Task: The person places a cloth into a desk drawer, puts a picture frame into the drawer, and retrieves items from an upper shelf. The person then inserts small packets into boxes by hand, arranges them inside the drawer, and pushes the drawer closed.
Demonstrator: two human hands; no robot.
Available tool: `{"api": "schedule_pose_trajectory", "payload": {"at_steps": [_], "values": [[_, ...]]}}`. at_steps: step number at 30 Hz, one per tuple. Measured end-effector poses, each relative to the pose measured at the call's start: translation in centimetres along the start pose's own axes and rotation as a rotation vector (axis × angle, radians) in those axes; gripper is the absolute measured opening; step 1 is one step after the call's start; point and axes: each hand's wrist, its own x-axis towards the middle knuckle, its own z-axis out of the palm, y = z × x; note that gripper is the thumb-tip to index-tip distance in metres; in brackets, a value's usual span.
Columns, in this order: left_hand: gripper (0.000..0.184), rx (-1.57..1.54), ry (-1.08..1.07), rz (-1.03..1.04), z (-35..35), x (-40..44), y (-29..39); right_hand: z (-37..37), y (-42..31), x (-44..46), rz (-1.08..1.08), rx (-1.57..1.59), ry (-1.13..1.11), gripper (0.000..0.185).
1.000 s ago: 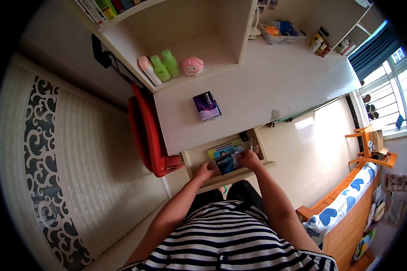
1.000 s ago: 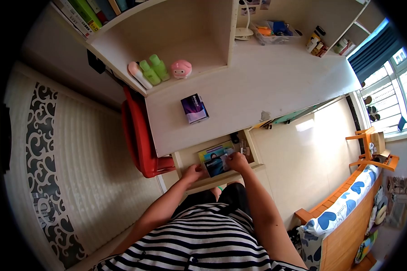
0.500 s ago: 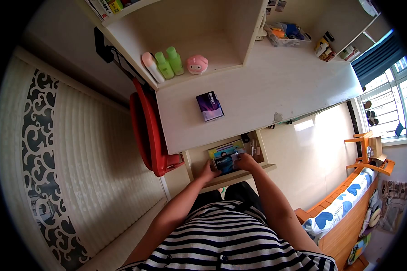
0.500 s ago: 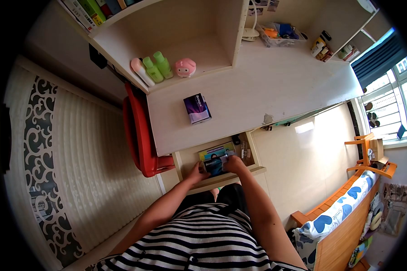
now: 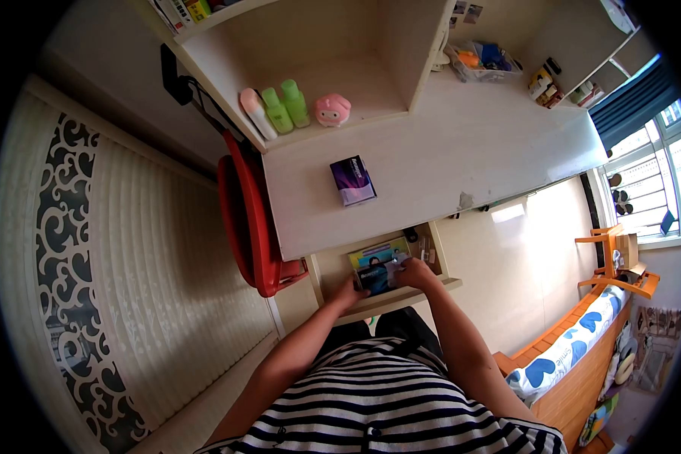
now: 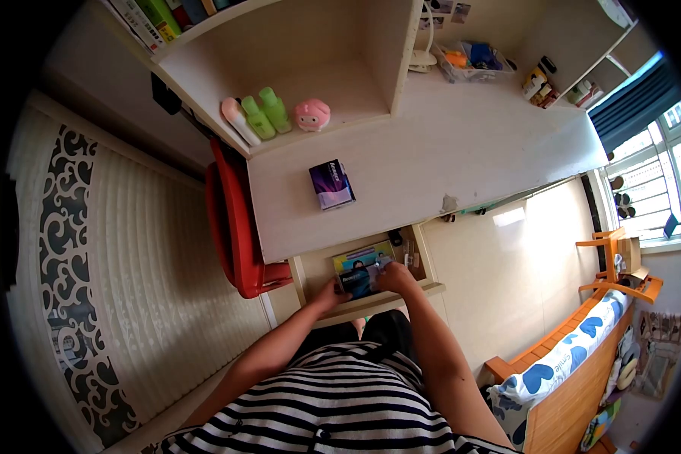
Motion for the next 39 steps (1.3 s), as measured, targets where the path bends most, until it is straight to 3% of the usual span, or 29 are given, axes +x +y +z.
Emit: {"api": "schedule_pose_trajectory", "payload": {"at_steps": [2, 4, 10, 13, 16, 21, 24, 27, 31, 39], "values": [[0.056, -0.037, -0.012, 0.12, 0.3, 0.7, -1.7, -0.9, 0.4, 0.1, -0.021, -0.112, 0.016, 0.032], [0.057, 0.051, 0.001, 0.084, 0.3, 1.1, -2.3, -2.8, -1.0, -1.1, -0.049, -0.104, 0.128, 0.03], [0.057, 0.098, 0.024, 0.04, 0.9, 0.6, -1.5, -7.6, -5.9, -0.7, -0.163, 0.346, 0.358, 0.023], [0.054, 0.111, 0.011, -0.009, 0.9, 0.7, -1.1, -8.8, -8.1, 0.8, -0.175, 0.542, 0.31, 0.021], [0.055, 0.095, 0.002, -0.006, 1.1, 1.0, -1.5, -8.9, -9.5, 2.5, -0.29, 0.541, 0.354, 0.02], [0.063, -0.046, 0.069, 0.085, 0.8, 1.6, -2.9, -8.4, -10.9, 4.6, -0.302, 0.461, 0.449, 0.022], [0.056, 0.076, 0.217, 0.201, -0.5, 1.0, -1.1, -8.5, -12.0, 4.8, -0.306, 0.404, 0.505, 0.027], [0.032, -0.073, 0.329, 0.32, -2.6, -1.4, 4.9, -8.1, -13.4, 5.2, -0.311, 0.44, 0.485, 0.033], [0.025, -0.421, 0.187, 0.396, -4.4, -2.0, 8.7, -6.9, -14.3, 6.3, -0.339, 0.267, 0.596, 0.044], [0.026, -0.466, 0.221, 0.433, -4.9, -3.3, 11.5, -7.2, -15.1, 6.4, -0.391, 0.252, 0.582, 0.041]]}}
